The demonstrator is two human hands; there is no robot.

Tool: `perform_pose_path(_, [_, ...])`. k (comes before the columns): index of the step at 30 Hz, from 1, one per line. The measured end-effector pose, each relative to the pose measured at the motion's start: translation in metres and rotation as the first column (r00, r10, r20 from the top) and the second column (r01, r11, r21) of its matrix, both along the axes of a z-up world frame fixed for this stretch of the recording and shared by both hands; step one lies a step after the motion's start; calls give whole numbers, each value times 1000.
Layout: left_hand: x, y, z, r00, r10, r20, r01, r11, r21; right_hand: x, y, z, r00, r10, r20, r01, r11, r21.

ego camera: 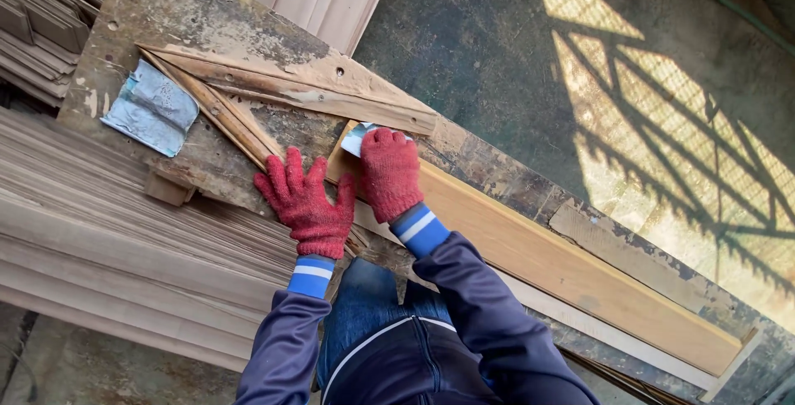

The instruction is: Sanding a wooden plank using an orbital sander and then manually with sandpaper.

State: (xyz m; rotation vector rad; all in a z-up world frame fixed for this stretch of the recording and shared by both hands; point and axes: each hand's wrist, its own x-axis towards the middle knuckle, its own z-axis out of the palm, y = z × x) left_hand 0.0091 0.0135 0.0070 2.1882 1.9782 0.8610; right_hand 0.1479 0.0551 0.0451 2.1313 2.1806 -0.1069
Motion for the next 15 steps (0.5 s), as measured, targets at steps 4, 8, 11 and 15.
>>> perform_pose_path(4, [1,3,8,1000,-1,5,1,1000,0,38,-34,-42,999,36,2,-36,999,-19])
perform_pose_path(8, [1,7,18,998,0,57,0,1000,-2,57,-46,-1,994,33,108,-18,990,-138])
perform_pose_path(11, [0,7,16,999,-18,49,18,1000,-6,36,-25,-23,995,29,94,-16,990,-140])
perform_pose_path(15, [-1,5,12,1000,-10,16,10,1000,11,-25,17,-7,974,-219,-55,215,974,-75])
